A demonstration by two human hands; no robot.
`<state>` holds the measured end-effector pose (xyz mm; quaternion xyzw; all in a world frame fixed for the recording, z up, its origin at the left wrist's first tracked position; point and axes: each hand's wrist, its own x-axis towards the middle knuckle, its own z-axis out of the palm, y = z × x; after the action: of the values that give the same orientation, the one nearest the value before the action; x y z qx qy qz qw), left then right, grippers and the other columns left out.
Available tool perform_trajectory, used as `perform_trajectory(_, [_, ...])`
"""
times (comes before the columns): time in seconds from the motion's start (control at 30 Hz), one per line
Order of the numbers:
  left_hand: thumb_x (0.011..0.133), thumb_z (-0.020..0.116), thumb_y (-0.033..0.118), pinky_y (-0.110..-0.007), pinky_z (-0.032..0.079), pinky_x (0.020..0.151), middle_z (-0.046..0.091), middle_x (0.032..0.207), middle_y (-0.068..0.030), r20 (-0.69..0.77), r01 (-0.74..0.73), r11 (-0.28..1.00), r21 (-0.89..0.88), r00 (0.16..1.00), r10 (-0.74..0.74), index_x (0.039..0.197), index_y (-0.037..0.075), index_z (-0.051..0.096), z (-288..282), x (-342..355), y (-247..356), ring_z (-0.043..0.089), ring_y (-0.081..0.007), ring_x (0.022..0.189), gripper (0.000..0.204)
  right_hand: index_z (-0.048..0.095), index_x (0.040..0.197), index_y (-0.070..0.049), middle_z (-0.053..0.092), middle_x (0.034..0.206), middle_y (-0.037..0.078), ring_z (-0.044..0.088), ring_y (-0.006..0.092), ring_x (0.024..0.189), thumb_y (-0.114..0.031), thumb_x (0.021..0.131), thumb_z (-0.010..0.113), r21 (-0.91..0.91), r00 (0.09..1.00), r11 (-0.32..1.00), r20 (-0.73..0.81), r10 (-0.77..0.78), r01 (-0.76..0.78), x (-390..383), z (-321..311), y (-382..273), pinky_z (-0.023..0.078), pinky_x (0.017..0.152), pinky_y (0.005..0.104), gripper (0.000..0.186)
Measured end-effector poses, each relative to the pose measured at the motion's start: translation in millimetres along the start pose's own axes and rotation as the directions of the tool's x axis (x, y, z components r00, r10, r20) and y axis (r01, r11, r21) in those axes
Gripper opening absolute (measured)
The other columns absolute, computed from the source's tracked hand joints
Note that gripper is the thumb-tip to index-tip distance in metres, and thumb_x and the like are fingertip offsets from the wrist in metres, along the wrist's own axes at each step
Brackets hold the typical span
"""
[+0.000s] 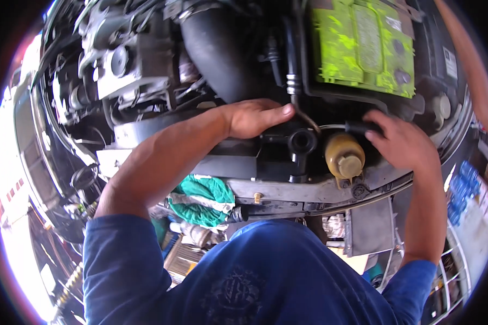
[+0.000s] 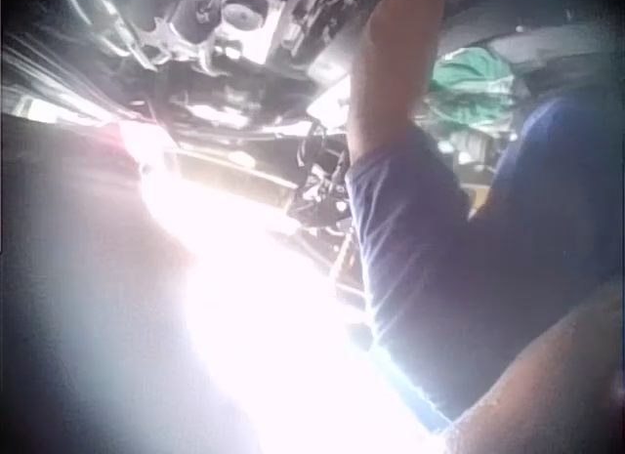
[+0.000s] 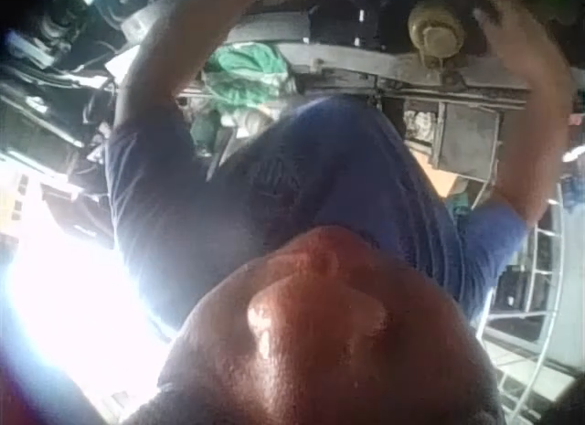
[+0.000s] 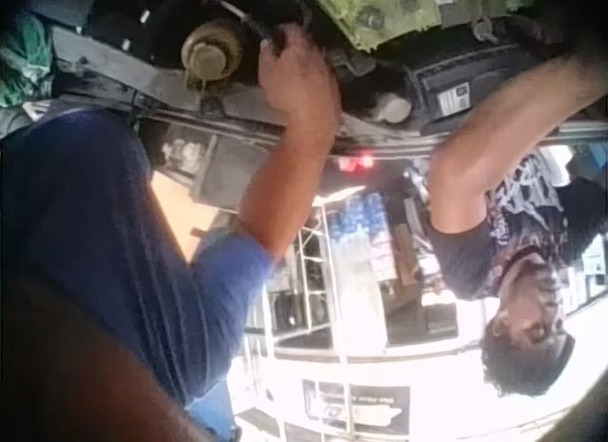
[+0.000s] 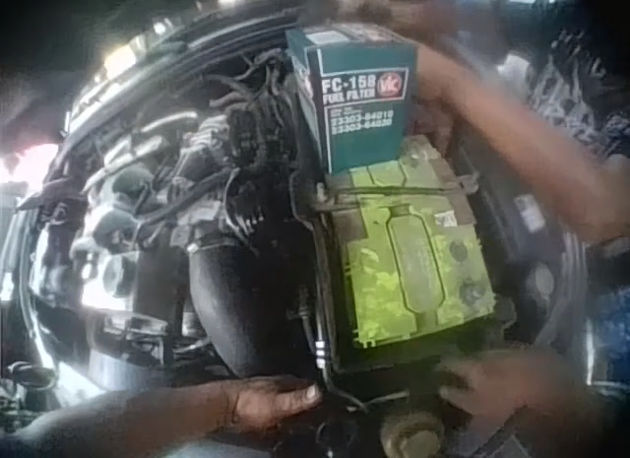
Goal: Repairing a car engine, specifically working on hoses and the cooling system.
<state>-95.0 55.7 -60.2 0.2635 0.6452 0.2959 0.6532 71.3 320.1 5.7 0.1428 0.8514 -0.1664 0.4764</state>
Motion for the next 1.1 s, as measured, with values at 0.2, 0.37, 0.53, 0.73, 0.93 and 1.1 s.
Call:
perform_trajectory(0.2, [0.079, 0.03, 0.079, -0.038, 0.032, 0.104, 0.05, 0.128, -0.0224, 0.068, 0.044, 0.999, 0.004, 0.997, -0.044, 0.125, -0.003, 0.05, -3, -9, 19, 0.043, -0.0287, 0.123, 0.097, 0.049, 0.124, -0.005, 0.057, 0.115, 0.021, 0.054, 0.034, 0.111, -0.021, 0.083, 0.059, -0.034, 0.963, 0.984, -0.2, -0.18, 0.177, 49, 12, -15, 0.042, 0.095, 0.0403, 0.045])
perform_trajectory(0.37, [0.077, 0.028, 0.081, -0.039, 0.032, 0.104, 0.048, 0.129, -0.0238, 0.12, 0.044, 0.999, -0.02, 0.992, -0.041, 0.127, -0.003, 0.049, -4, -11, 26, 0.042, -0.0305, 0.124, 0.1, 0.049, 0.124, -0.007, 0.057, 0.117, 0.02, 0.053, 0.0344, 0.111, -0.019, 0.082, 0.057, -0.053, 0.997, 0.995, 0.011, -0.08, 0.08, 36, 9, 0, 0.043, 0.094, 0.0393, 0.044])
perform_trajectory(0.53, [0.08, 0.028, 0.079, -0.039, 0.035, 0.101, 0.049, 0.128, -0.0233, 0.029, 0.077, 0.989, 0.122, 0.996, -0.081, 0.127, -0.003, 0.049, -1, -8, 12, 0.046, -0.0313, 0.121, 0.096, 0.049, 0.124, -0.014, 0.057, 0.117, 0.018, 0.053, 0.0354, 0.109, -0.022, 0.085, 0.053, 0.114, 0.998, 0.992, -0.025, 0.054, -0.051, 9, -1, -7, 0.044, 0.091, 0.0415, 0.04])
perform_trajectory(0.73, [0.084, 0.032, 0.072, -0.037, 0.032, 0.103, 0.052, 0.128, -0.0172, 0.046, 0.084, 0.992, 0.092, 0.995, -0.088, 0.125, -0.002, 0.051, 1, 5, 6, 0.046, -0.0259, 0.12, 0.087, 0.041, 0.132, -0.011, 0.041, 0.138, 0.012, 0.047, 0.0317, 0.12, -0.027, 0.089, 0.045, -0.05, 0.989, 0.998, 0.15, -0.02, 0.028, 23, -9, -15, 0.04, 0.099, 0.0416, 0.046])
perform_trajectory(0.93, [0.07, 0.035, 0.085, -0.028, 0.046, 0.086, 0.062, 0.106, -0.0109, 0.142, -0.051, 0.998, -0.046, 0.988, 0.057, 0.118, -0.007, 0.054, 6, 8, 16, 0.057, -0.0158, 0.098, 0.106, 0.054, 0.115, -0.01, 0.062, 0.107, 0.013, 0.06, 0.0321, 0.098, -0.024, 0.085, 0.05, 0.029, 0.964, 0.981, -0.194, -0.18, 0.189, 12, 21, 21, 0.049, 0.08, 0.0427, 0.033])
perform_trajectory(1.1, [0.063, 0.035, 0.089, -0.028, 0.045, 0.087, 0.061, 0.109, -0.0107, 0.16, 0.071, 0.985, -0.156, 0.986, -0.046, 0.122, -0.008, 0.051, 11, 12, 19, 0.056, -0.0156, 0.1, 0.115, 0.058, 0.107, -0.004, 0.064, 0.102, 0.014, 0.061, 0.0318, 0.096, -0.016, 0.081, 0.048, -0.092, 0.986, 0.982, 0.032, -0.162, 0.165, 35, 15, 7, 0.05, 0.081, 0.0415, 0.03])
